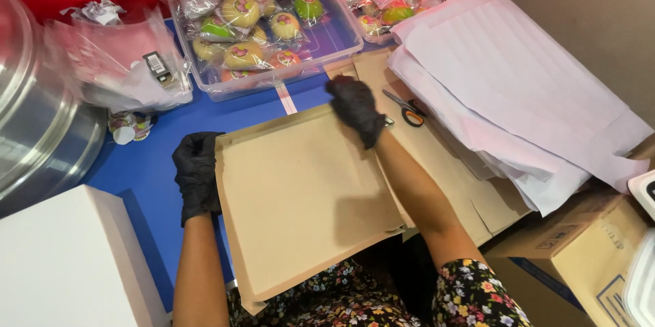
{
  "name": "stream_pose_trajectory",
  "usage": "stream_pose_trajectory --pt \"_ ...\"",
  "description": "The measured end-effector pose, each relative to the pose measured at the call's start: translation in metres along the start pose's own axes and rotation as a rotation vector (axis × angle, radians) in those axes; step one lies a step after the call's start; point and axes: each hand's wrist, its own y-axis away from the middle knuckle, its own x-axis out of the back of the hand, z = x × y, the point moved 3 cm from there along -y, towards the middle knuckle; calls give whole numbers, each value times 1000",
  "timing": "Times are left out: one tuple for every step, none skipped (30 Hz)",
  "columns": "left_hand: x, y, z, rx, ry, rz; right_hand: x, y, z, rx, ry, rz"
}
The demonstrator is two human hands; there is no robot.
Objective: Assembling a cardboard pastry box by folding the flaps and securing them with a manual stapler.
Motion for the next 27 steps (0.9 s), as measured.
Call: stream_pose_trajectory --pt "0 -3 -5 2 2 1 8 13 2 1 2 -2" --pt "0 -6 -10 23 -7 0 14 26 11 -253 -93 -61" --pt "1 -9 -14 44 -17 3 19 41 19 -504 -189 -121" --pt "0 -11 -19 46 -17 7 29 52 17 -501 -189 -123" --pt "0 -13 -24 71 -50 19 35 69 23 -876 -330 -210" --pt "-1 -14 -29 95 -84 31 41 89 24 -1252 -470 -297" --pt "1 -10 -23 97 -79 39 33 89 43 -1244 -466 -298" --pt "3 -7 -16 91 -64 32 26 80 58 -875 -269 -387" --pt "3 -5 -9 81 -52 18 18 75 69 -508 -76 -458" --pt "2 -7 -12 80 -48 20 40 72 62 -506 -73 -456" --pt "3 -7 -15 78 -61 19 59 71 55 -550 -239 -417" --pt "3 -9 -19 76 -74 19 79 69 47 -592 -406 -376" --pt "5 -8 -15 77 -74 27 98 63 30 -585 -407 -378" --pt "6 -8 -11 90 -59 23 117 59 13 -641 -657 -316" --pt "6 -5 -9 105 -47 15 135 58 -3 -696 -908 -252" --pt "7 -7 -12 109 -49 20 131 45 -30 -694 -910 -258" --pt "7 -10 -15 105 -53 1 128 32 -61 -520 -957 -319" --pt "7 -13 -18 101 -56 -18 125 20 -92 -345 -999 -378" --pt "4 -17 -24 101 -57 -19 113 17 -113 -346 -1000 -377" --pt "3 -20 -30 99 -57 -8 103 13 -143 -67 -1051 -470" --pt "3 -26 -35 94 -58 8 94 8 -173 224 -1088 -555" --pt "1 -30 -40 91 -59 13 83 1 -187 230 -1088 -553" --pt "0 -32 -46 96 -50 3 70 -4 -203 270 -904 -627" --pt "0 -34 -52 101 -41 -8 56 -9 -219 307 -716 -693" --pt "3 -33 -50 99 -44 -4 44 -14 -220 312 -719 -691" --pt "4 -32 -48 72 8 -12 30 -20 -217 258 -569 -675" --pt "2 -29 -47 46 63 -26 17 -23 -212 197 -417 -657"
